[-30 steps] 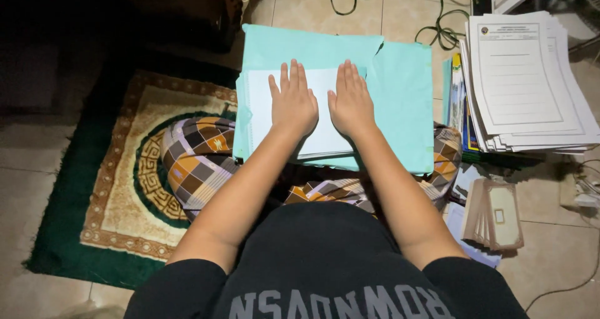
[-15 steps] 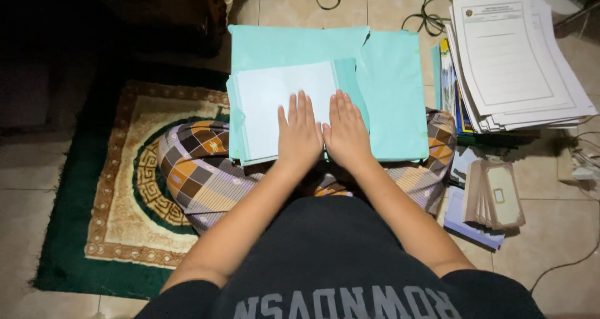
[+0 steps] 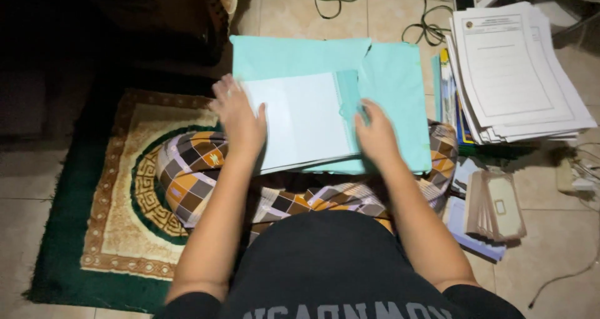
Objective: Folding paper invitations and inserting them into light blue folders.
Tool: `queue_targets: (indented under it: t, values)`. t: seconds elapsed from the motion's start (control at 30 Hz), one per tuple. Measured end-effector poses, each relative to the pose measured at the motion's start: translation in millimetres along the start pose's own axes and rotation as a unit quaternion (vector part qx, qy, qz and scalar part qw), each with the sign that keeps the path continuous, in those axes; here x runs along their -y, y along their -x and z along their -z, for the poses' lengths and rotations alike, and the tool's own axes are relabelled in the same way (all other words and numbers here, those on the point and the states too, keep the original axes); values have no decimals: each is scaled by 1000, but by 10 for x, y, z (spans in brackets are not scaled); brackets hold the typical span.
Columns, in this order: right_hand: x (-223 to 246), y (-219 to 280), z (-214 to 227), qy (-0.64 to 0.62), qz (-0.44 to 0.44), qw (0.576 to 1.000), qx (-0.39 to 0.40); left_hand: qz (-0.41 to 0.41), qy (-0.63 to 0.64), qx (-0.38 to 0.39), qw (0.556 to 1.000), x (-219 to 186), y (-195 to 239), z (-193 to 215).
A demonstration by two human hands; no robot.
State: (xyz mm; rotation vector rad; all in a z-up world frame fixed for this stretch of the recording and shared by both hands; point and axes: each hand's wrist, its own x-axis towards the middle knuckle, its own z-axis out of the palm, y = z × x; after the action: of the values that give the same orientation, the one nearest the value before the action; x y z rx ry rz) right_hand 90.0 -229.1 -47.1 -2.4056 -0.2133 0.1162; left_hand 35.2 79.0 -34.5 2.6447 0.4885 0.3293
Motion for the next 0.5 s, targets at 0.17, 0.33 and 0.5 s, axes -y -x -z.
queue_targets:
  t: [0.17,0.33,0.5]
  values:
    - [238,-33,13,-15,-98,991,92,205,263,120,935,653,28,-243]
    - [224,-133,-62,-89,-107,984,109,236,298,154,912,777,-19,-165]
    - [548,-99,211,-273,-174,942,88,-14,358,-9,933,195,356,526]
